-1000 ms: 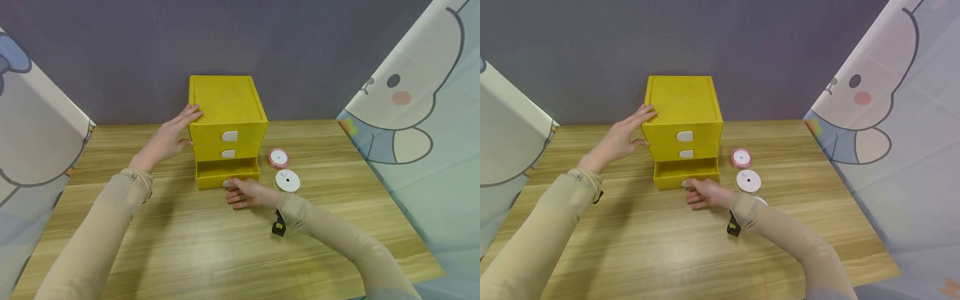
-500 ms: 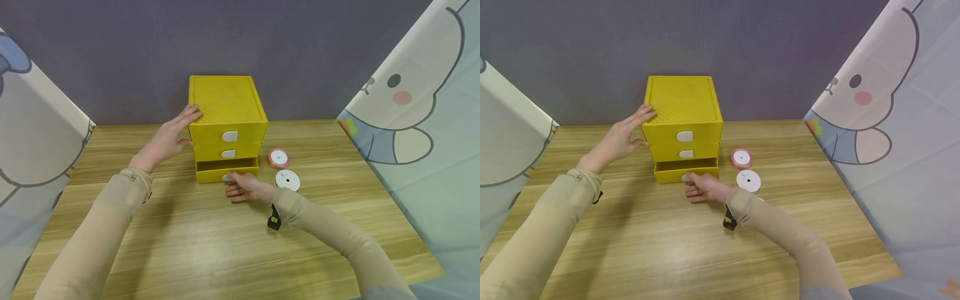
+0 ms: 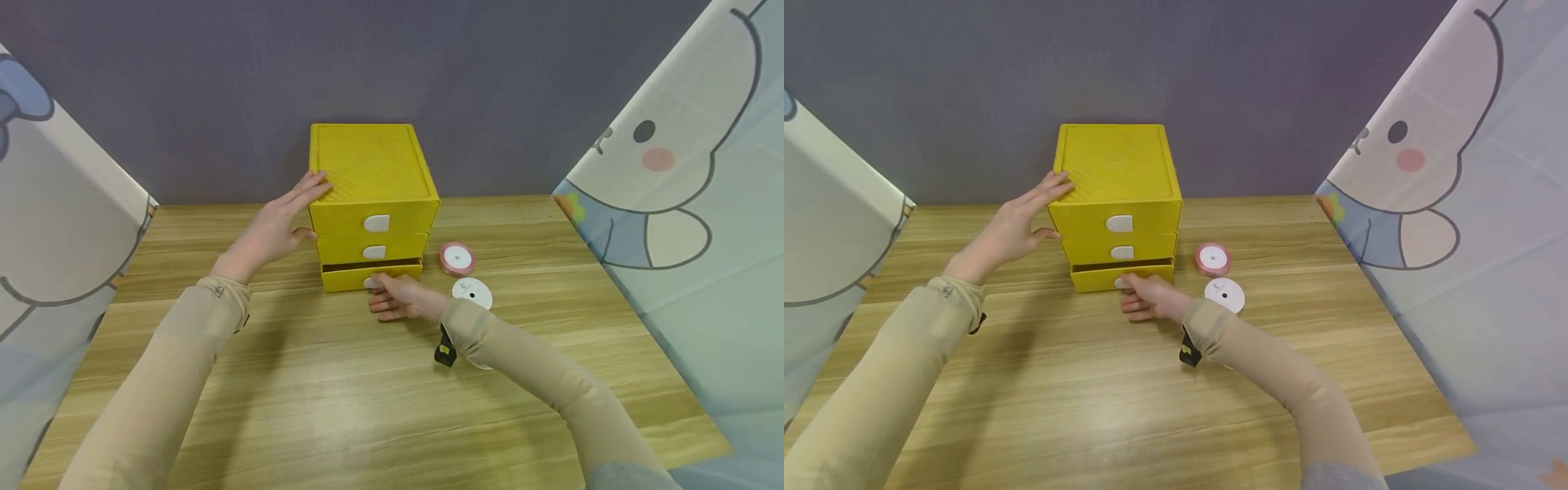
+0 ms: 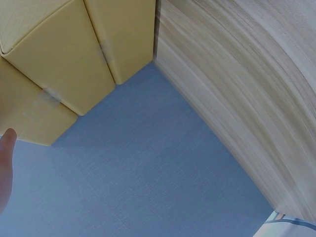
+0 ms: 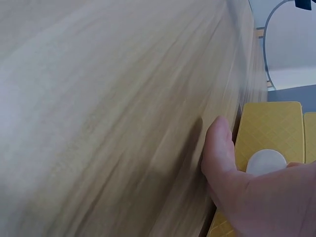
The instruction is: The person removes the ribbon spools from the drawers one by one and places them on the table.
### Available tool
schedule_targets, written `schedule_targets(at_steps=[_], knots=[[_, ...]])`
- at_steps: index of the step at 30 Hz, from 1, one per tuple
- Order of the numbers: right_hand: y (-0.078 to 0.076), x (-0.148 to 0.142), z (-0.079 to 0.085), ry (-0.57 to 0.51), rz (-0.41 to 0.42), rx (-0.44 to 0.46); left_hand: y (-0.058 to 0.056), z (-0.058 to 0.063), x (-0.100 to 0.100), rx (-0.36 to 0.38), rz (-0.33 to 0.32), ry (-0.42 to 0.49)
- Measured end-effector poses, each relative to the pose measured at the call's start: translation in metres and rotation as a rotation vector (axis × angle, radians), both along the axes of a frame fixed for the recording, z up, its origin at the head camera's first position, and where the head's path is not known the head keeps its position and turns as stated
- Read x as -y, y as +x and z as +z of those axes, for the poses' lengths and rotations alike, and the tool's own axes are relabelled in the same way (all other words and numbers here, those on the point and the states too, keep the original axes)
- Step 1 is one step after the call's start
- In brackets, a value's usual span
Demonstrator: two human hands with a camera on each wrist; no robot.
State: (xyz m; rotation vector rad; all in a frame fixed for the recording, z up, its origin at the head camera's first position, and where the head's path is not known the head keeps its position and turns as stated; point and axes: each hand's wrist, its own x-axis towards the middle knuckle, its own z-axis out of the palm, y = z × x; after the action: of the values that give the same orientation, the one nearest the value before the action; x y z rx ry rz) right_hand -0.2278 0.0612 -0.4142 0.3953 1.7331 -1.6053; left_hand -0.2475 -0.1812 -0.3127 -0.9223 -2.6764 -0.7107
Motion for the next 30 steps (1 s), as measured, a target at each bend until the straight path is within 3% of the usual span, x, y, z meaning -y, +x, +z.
schedule_targets(at_steps=[14, 30], knots=[[-0.006, 0.001, 0.0, -0.013, -0.017, -0.014, 0.0, 0.001, -0.001, 0.01, 0.006, 0.002], [-0.013, 0.002, -0.001, 0.005, 0.019, -0.025, 0.001, 0.0, 0.0, 0.0, -0.009, 0.008]])
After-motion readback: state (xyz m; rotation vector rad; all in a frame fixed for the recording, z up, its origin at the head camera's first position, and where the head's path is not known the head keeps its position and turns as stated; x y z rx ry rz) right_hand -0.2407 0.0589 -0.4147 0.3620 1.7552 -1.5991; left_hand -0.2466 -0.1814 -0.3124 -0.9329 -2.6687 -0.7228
